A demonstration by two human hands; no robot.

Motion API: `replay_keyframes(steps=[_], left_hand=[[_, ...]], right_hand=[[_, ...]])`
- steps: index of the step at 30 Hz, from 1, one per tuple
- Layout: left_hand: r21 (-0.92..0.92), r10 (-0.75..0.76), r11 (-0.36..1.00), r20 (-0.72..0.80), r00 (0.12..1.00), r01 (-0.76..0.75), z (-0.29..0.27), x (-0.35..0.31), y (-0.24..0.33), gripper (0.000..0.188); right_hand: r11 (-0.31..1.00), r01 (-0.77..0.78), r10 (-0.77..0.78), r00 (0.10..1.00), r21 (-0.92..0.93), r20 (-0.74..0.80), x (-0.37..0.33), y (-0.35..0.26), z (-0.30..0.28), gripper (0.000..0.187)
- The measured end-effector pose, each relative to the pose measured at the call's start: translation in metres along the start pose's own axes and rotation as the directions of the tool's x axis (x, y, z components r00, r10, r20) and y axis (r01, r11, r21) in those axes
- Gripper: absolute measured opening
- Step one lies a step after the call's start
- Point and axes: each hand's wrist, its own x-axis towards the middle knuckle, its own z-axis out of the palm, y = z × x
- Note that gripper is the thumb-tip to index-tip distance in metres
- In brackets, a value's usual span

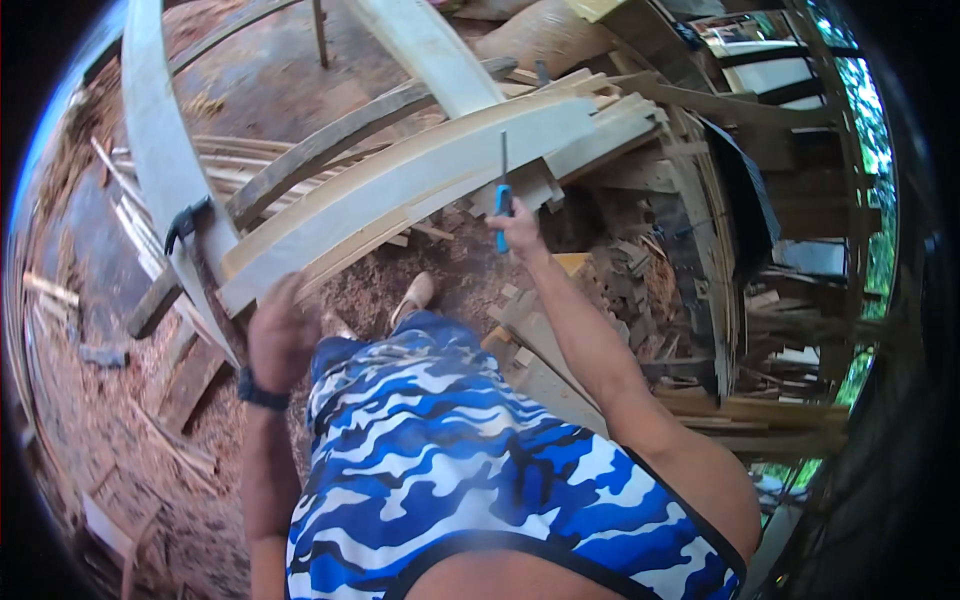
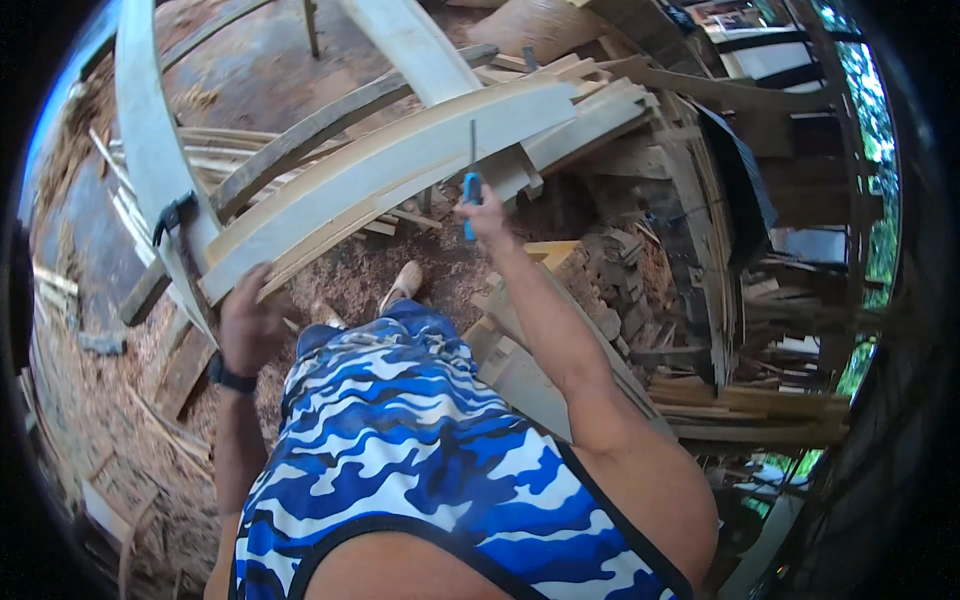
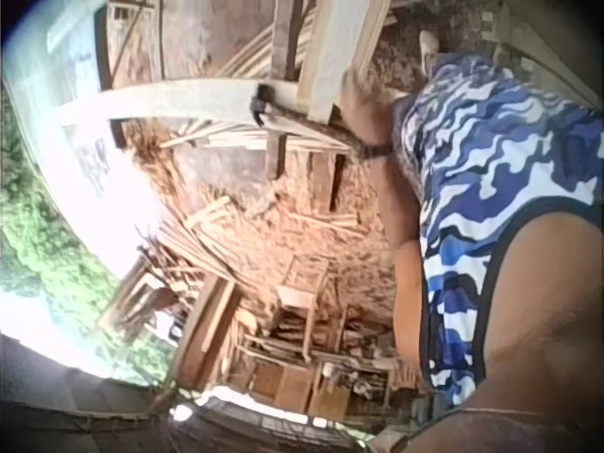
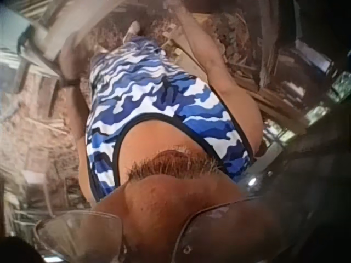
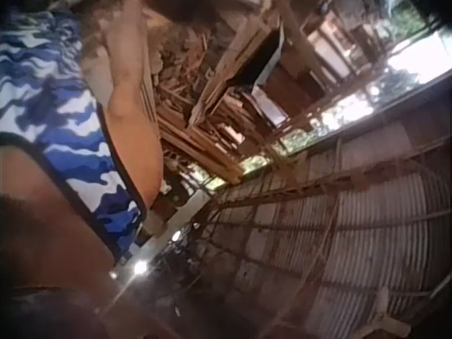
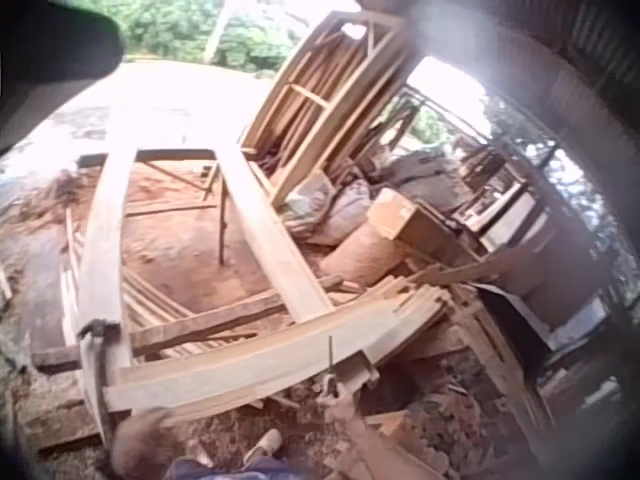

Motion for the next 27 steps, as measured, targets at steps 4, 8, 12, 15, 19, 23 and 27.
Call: replay_keyframes(steps=[4, 8, 12, 15, 19, 23, 27], left_hand=[[0.224, -0.119, 0.966, -0.069, 0.991, 0.131, -0.049, -0.029, -0.068, 0.040], [0.233, -0.196, 0.949, -0.083, 0.977, 0.210, -0.077, -0.040, -0.071, 0.039], [0.268, -0.207, 0.938, -0.080, 0.975, 0.221, -0.070, -0.063, -0.051, 0.039], [0.237, -0.252, 0.936, -0.065, 0.965, 0.260, -0.043, -0.092, -0.038, 0.038], [0.184, -0.242, 0.952, -0.028, 0.970, 0.243, -0.001, -0.130, -0.030, 0.037], [0.222, -0.266, 0.942, 0.041, 0.963, 0.251, 0.015, -0.151, -0.002, 0.036], [0.220, -0.266, 0.944, 0.071, 0.961, 0.245, 0.016, -0.168, 0.002, 0.036]], right_hand=[[0.875, -0.103, -0.025, 0.966, -0.473, -0.256, 0.020, -0.011, -0.050, 0.032], [0.780, -0.161, 0.012, 0.970, -0.605, -0.243, 0.025, 0.008, -0.037, 0.039], [0.675, -0.162, -0.006, 0.974, -0.719, -0.225, 0.026, 0.025, -0.019, 0.041], [0.699, -0.111, -0.018, 0.985, -0.707, -0.173, 0.019, 0.013, -0.007, 0.040], [0.716, -0.031, -0.057, 0.993, -0.698, -0.103, 0.013, 0.023, 0.005, 0.037], [0.701, 0.042, -0.101, 0.994, -0.712, -0.040, -0.012, 0.017, 0.052, 0.032], [0.710, 0.191, -0.154, 0.981, -0.678, 0.115, -0.038, 0.017, 0.109, 0.028]])
